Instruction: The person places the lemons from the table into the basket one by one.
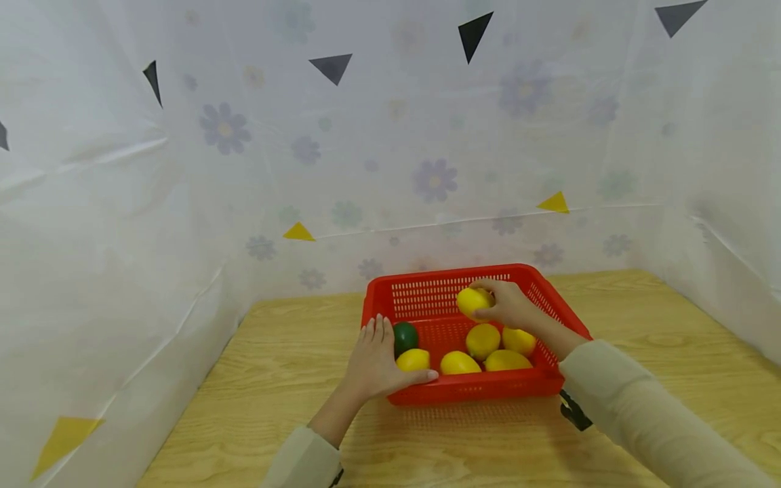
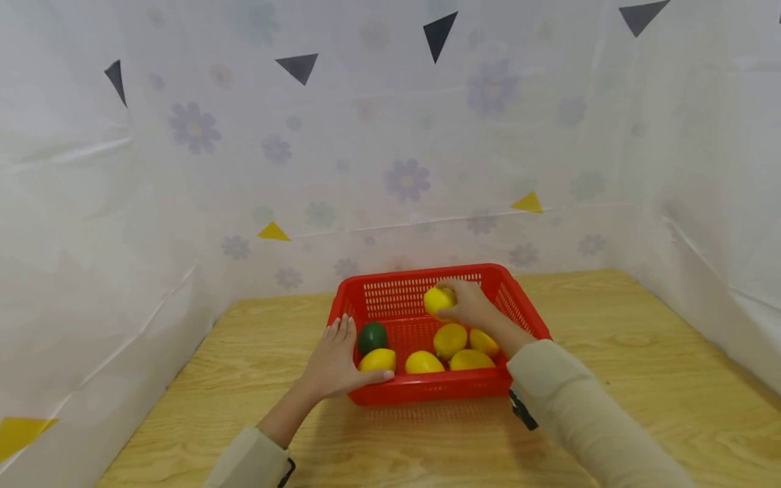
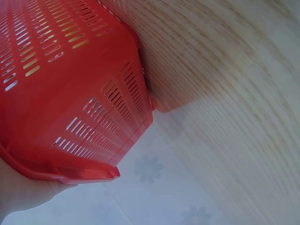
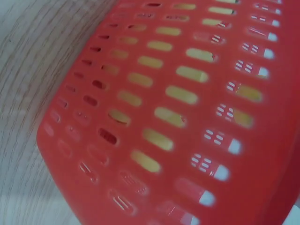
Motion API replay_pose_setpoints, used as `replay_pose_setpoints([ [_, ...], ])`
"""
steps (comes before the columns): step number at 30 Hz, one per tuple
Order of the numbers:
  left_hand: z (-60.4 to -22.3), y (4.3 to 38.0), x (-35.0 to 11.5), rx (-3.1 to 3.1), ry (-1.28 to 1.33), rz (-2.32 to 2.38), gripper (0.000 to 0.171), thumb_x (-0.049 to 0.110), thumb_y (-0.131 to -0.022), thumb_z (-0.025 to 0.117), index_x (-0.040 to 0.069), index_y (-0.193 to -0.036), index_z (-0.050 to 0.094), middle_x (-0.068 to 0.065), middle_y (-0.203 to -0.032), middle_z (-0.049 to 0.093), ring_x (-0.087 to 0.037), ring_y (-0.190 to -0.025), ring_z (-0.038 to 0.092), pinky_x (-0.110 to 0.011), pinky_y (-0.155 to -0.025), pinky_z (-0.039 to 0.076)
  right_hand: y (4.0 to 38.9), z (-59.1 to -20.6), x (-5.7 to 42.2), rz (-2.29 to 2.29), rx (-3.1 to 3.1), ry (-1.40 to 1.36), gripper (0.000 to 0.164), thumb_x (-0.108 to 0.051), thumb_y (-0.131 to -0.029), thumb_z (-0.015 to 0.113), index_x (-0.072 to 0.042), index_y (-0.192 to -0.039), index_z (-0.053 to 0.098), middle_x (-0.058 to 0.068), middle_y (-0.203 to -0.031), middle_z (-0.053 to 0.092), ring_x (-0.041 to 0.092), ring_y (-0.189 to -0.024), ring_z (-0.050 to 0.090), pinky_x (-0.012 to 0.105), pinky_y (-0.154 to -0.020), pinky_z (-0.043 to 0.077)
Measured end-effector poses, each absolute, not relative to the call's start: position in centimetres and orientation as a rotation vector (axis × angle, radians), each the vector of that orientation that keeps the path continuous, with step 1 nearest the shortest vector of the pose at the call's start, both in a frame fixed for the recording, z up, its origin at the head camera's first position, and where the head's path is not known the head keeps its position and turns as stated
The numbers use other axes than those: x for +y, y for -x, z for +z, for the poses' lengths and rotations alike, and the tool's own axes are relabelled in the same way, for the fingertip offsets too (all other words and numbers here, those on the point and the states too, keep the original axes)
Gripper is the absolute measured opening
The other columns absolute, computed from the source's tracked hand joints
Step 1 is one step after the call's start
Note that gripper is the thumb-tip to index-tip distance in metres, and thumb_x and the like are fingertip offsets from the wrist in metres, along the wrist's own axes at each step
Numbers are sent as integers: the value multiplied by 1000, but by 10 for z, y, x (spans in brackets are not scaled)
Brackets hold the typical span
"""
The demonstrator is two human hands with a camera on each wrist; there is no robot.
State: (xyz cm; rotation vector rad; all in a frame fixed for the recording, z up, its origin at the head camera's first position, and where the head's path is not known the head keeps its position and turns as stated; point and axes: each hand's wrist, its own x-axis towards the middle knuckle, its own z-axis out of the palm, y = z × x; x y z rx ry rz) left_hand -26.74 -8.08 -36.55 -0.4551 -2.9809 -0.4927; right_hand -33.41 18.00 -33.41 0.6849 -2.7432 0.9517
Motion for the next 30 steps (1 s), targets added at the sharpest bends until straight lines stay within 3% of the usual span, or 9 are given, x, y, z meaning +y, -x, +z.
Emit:
replay_pose_setpoints([
  [16,-365,266,-82,-2970,456,-501,120,82,-67,48,-4,-146,18,-22,-153,14,-38,-143,12,-50,-116,14,331,-345,158,963,-2770,-731,47,-11,-83,67,1,-126,52,20,-114,60,24,-87,57,39,-78,54],
  [30,-364,265,-83,-2976,437,-522,122,84,-66,48,-3,-146,19,-21,-154,14,-37,-143,12,-49,-116,14,327,-358,141,948,-2794,-783,47,-9,-83,67,3,-126,52,21,-121,58,31,-102,57,47,-89,50],
])
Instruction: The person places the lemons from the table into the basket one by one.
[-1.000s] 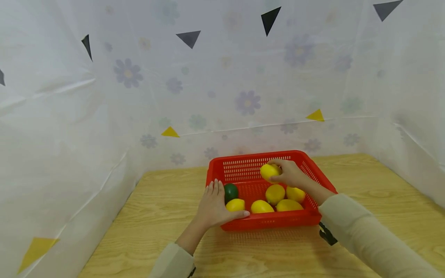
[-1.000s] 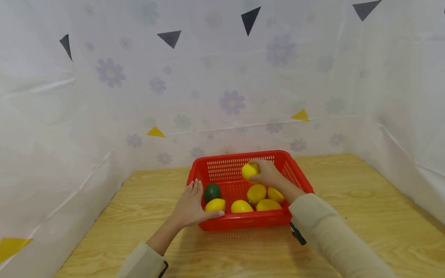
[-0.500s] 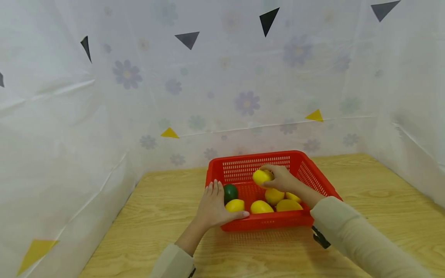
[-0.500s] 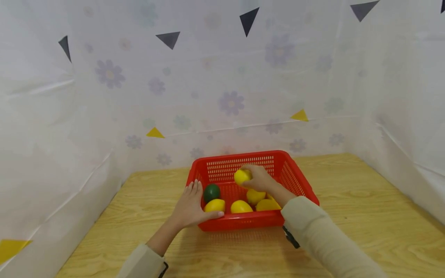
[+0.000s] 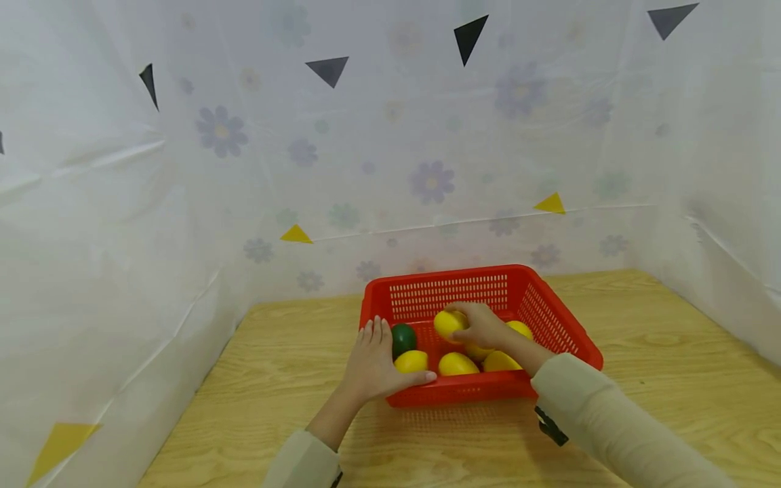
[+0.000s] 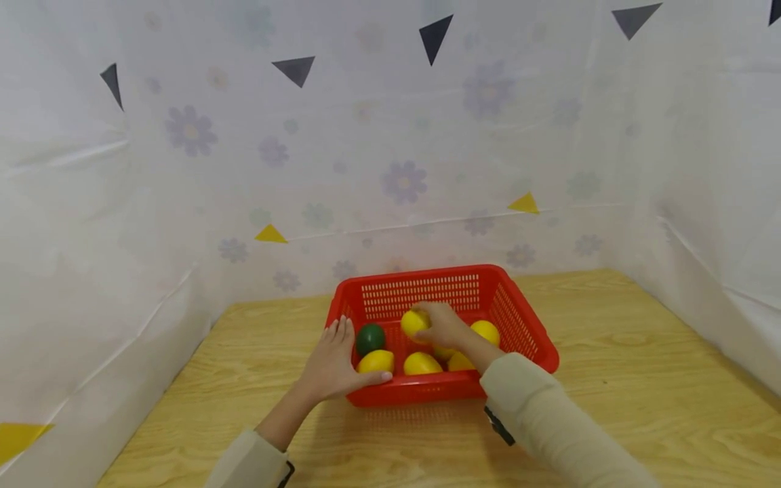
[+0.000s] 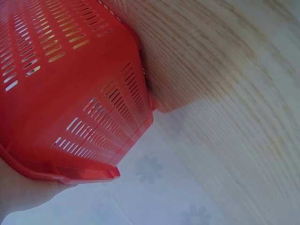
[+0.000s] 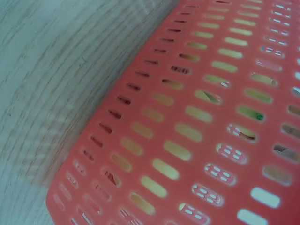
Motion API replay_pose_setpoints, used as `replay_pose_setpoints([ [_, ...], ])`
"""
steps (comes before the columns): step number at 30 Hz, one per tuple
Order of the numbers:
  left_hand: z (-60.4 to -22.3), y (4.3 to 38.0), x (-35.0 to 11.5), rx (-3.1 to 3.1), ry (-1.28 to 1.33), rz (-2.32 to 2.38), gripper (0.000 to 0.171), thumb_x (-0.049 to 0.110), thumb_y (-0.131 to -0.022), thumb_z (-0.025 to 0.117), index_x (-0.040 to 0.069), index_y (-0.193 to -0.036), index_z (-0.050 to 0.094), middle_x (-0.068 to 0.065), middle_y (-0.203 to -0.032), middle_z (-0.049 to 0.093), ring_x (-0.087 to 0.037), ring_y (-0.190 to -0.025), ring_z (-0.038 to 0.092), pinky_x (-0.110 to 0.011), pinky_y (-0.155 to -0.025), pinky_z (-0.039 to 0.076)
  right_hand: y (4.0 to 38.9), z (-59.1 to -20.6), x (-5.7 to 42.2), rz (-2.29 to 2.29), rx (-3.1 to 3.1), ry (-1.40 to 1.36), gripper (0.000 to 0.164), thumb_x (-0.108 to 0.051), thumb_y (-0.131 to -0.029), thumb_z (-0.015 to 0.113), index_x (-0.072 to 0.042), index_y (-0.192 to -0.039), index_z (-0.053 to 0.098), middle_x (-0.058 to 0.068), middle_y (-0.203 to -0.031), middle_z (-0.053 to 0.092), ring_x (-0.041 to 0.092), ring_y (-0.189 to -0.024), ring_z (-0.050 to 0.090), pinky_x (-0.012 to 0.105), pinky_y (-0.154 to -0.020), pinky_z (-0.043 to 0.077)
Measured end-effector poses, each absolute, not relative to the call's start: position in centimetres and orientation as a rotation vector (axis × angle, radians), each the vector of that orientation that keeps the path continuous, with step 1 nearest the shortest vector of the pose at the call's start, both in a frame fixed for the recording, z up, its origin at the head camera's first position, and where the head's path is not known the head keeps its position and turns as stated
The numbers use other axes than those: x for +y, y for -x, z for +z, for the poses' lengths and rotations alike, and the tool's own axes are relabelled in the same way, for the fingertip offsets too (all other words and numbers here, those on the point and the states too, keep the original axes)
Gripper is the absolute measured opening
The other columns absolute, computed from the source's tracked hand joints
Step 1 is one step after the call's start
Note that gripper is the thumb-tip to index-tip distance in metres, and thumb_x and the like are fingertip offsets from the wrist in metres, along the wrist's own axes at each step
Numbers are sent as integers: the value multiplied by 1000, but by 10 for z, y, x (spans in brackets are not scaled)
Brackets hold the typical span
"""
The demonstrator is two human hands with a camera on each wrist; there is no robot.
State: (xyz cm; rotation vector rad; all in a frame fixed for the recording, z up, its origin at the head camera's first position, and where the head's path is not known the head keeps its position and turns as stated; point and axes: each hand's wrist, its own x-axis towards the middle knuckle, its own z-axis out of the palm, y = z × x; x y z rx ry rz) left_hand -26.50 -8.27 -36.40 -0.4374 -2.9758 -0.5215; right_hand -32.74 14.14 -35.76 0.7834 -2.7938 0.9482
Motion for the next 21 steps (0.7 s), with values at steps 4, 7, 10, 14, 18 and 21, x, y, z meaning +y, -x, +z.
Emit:
replay_pose_setpoints([
  [4,-365,265,-83,-2971,441,-519,120,81,-67,50,-3,-146,18,-22,-154,13,-38,-143,11,-49,-117,12,326,-359,138,940,-2819,-775,47,-9,-83,67,2,-127,52,20,-122,58,29,-99,57,46,-87,50],
  [7,-365,265,-83,-2968,443,-519,119,80,-68,52,-3,-146,17,-22,-154,12,-38,-143,11,-49,-117,10,325,-359,136,949,-2849,-754,47,-9,-84,67,0,-127,52,20,-121,57,25,-94,56,44,-85,51],
  [10,-366,265,-83,-2966,442,-516,118,79,-68,52,-3,-146,17,-22,-153,13,-38,-143,11,-49,-117,11,325,-359,134,961,-2871,-739,48,-10,-84,67,0,-128,52,19,-123,57,25,-96,56,45,-86,51],
  [14,-365,265,-84,-2966,446,-515,119,79,-68,51,-4,-146,18,-22,-154,12,-38,-143,11,-49,-117,11,326,-359,132,909,-2869,-781,43,-10,-86,64,1,-126,53,20,-125,57,34,-108,56,48,-93,48],
  [18,-365,265,-85,-2965,450,-506,121,82,-67,49,-4,-146,17,-22,-154,12,-38,-143,11,-49,-117,11,325,-356,133,858,-2810,-840,38,-8,-88,61,3,-124,55,22,-127,56,39,-119,51,51,-96,44],
  [21,-364,264,-84,-2966,450,-501,120,81,-68,49,-4,-146,17,-22,-153,12,-38,-143,11,-50,-117,11,323,-353,135,875,-2767,-843,36,-8,-89,60,4,-123,55,23,-125,57,40,-117,52,52,-95,45],
])
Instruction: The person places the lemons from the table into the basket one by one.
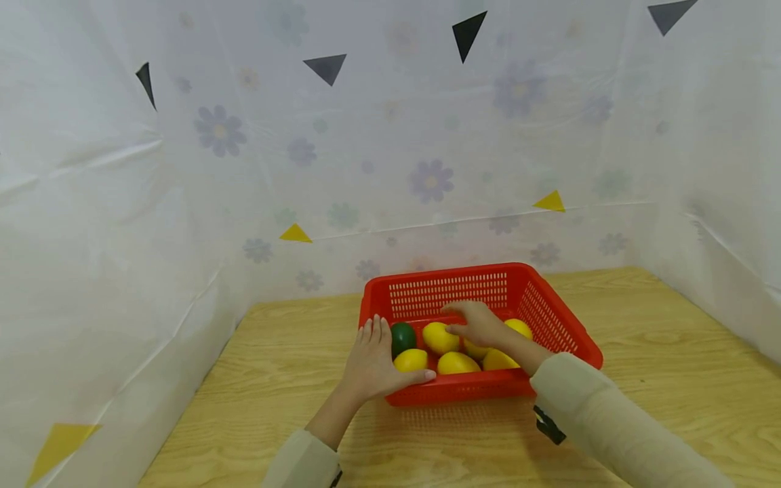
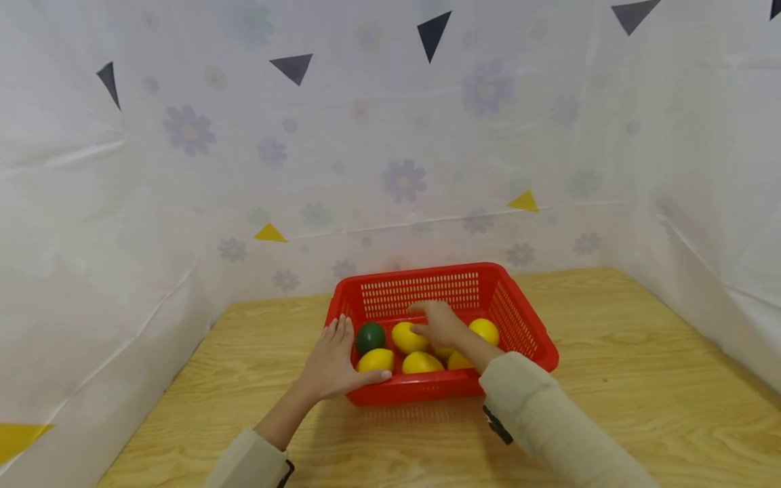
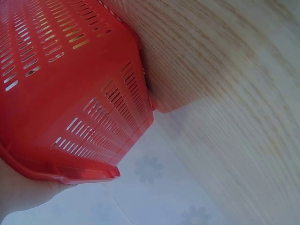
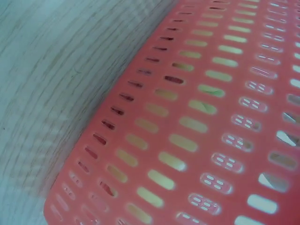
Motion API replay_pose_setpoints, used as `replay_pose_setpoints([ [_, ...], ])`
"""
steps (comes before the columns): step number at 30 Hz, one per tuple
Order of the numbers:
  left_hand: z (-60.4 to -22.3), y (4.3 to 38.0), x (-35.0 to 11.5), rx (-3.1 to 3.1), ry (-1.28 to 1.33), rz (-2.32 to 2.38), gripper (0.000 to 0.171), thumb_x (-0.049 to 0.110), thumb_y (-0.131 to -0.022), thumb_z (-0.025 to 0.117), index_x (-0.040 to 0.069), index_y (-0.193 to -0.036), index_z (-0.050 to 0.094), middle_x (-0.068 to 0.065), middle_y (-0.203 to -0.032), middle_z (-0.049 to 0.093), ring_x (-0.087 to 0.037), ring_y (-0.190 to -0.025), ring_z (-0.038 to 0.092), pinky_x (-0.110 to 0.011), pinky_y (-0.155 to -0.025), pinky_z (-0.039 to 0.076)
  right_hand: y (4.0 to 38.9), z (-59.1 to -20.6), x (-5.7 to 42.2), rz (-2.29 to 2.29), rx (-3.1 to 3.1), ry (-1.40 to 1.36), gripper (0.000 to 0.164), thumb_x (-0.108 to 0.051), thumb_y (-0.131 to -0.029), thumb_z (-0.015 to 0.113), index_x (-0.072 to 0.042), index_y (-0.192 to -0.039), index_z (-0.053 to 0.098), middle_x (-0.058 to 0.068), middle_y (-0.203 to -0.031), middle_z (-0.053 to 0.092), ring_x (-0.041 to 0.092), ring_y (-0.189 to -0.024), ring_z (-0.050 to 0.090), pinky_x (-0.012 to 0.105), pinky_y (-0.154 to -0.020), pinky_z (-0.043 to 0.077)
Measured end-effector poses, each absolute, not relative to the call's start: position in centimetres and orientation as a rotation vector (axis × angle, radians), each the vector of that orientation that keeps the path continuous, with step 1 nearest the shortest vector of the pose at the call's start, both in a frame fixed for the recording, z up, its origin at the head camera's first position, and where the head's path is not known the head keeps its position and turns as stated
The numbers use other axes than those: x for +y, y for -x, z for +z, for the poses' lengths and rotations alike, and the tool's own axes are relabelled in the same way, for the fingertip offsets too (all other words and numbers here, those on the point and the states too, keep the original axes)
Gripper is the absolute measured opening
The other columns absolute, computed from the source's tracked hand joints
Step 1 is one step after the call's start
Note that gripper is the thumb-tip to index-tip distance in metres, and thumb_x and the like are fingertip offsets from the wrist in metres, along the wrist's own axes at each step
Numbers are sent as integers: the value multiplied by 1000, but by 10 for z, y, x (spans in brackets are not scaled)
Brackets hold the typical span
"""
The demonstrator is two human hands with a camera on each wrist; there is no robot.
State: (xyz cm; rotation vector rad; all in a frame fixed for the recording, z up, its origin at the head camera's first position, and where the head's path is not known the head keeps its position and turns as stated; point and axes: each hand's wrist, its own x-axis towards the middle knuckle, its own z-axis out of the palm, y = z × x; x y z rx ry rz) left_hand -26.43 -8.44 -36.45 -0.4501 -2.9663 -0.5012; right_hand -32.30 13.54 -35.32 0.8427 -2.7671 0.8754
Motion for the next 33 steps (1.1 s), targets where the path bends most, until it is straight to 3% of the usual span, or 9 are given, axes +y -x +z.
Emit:
replay_pose_setpoints([
  [10,-363,263,-86,-2981,459,-501,122,84,-67,47,-3,-146,17,-22,-154,10,-37,-143,10,-49,-117,11,310,-354,159,928,-2639,-804,35,-11,-89,60,3,-121,57,23,-122,59,40,-114,54,53,-92,46],
  [17,-363,263,-88,-2959,467,-497,119,81,-68,49,-3,-146,18,-22,-154,11,-38,-143,11,-49,-117,11,296,-352,186,857,-2638,-726,45,-20,-89,61,4,-127,52,24,-126,55,43,-119,48,58,-95,41],
  [33,-362,259,-94,-2922,476,-525,116,81,-70,47,-2,-146,21,-19,-154,15,-39,-142,13,-50,-116,12,274,-361,236,550,-2518,-669,65,-32,-80,70,6,-128,50,29,-129,50,50,-120,38,68,-95,29],
])
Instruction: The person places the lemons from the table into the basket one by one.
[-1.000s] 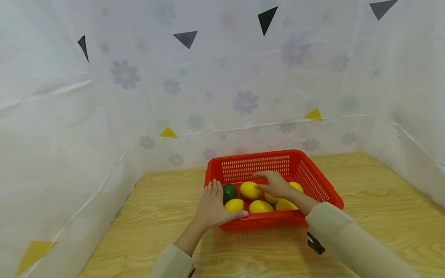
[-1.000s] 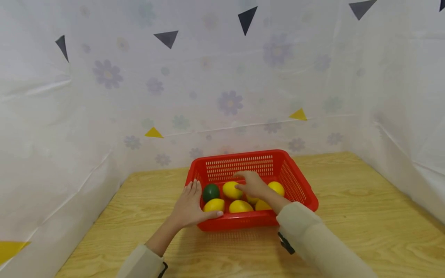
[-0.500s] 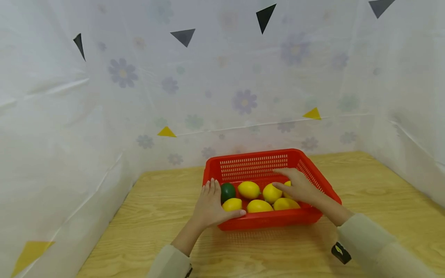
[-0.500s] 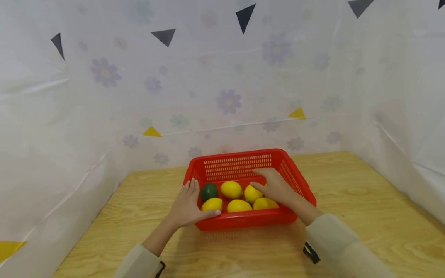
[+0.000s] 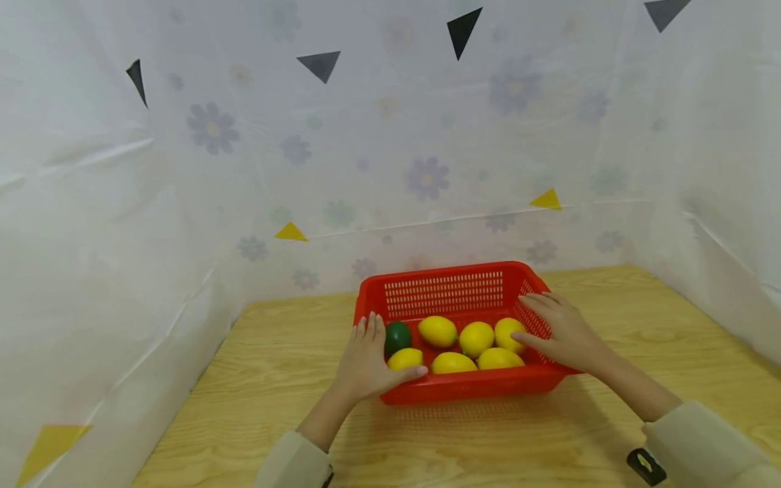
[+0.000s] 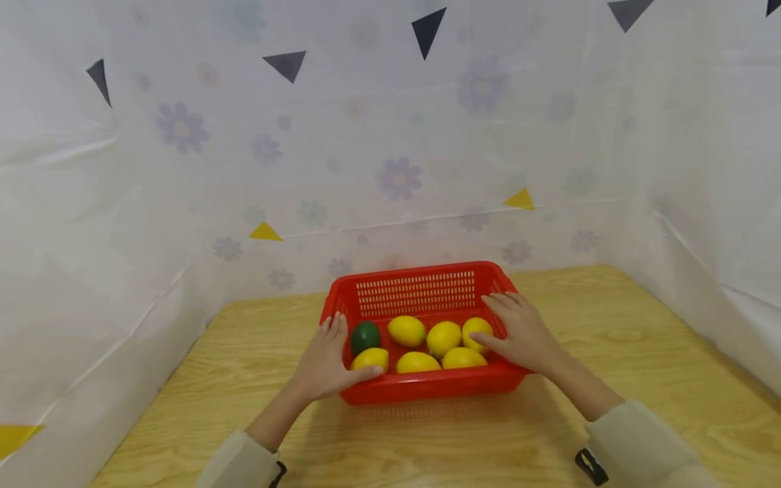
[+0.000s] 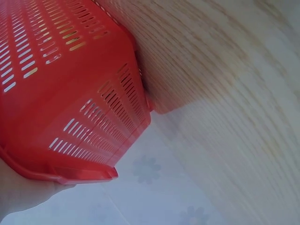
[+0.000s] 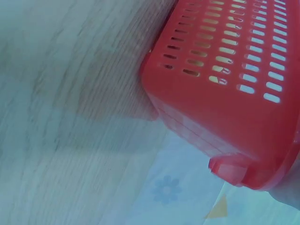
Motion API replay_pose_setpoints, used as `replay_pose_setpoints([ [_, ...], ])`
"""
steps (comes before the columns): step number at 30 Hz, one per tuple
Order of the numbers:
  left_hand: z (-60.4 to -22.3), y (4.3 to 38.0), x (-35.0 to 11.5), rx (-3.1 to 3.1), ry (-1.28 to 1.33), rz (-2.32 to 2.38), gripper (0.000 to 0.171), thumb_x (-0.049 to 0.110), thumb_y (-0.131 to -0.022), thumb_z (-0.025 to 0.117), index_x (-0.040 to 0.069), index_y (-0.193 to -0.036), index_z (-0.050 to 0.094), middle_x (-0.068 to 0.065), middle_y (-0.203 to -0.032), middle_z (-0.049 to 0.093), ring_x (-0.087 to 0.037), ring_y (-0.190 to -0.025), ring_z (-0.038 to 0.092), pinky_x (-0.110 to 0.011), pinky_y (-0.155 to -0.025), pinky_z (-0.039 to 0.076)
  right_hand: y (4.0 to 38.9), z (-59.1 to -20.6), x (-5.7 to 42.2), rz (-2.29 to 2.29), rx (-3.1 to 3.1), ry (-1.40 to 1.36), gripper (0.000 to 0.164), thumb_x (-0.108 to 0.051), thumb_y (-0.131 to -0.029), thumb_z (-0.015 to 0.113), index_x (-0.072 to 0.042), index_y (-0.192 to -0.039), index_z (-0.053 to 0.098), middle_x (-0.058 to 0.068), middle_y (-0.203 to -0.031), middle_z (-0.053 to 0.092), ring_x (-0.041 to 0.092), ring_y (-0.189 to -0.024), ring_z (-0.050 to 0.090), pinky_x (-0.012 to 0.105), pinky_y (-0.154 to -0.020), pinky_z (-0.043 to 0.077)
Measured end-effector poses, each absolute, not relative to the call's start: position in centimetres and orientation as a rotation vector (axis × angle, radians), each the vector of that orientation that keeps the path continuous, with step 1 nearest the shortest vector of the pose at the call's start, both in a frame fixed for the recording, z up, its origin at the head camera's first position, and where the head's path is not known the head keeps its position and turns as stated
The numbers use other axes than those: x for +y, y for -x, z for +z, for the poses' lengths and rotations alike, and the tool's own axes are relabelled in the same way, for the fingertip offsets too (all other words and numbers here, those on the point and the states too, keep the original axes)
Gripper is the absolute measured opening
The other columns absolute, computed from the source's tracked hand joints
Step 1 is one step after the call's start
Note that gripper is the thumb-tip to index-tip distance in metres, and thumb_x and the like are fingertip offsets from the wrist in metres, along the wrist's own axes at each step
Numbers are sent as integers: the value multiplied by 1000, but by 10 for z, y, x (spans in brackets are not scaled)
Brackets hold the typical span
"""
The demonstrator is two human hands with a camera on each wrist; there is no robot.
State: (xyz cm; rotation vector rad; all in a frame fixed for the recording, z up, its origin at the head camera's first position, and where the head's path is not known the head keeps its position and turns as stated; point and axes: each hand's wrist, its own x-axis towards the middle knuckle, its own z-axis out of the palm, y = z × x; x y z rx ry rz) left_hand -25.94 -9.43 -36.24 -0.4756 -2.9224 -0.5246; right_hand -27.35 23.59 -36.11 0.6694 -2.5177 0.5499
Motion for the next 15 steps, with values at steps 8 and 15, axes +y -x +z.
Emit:
replay_pose_setpoints([
  [8,-365,259,-95,-2864,479,-562,111,80,-72,46,1,-147,21,-15,-155,17,-39,-142,14,-51,-116,14,268,-365,246,547,-2513,-625,68,-36,-79,70,6,-129,49,29,-130,48,50,-121,36,66,-96,27],
  [15,-369,257,-98,-2671,488,-680,86,62,-81,53,3,-142,35,-15,-149,33,-41,-138,27,-57,-110,25,264,-370,257,574,-2520,-613,71,-39,-79,70,6,-130,48,31,-132,46,51,-121,34,68,-93,27],
])
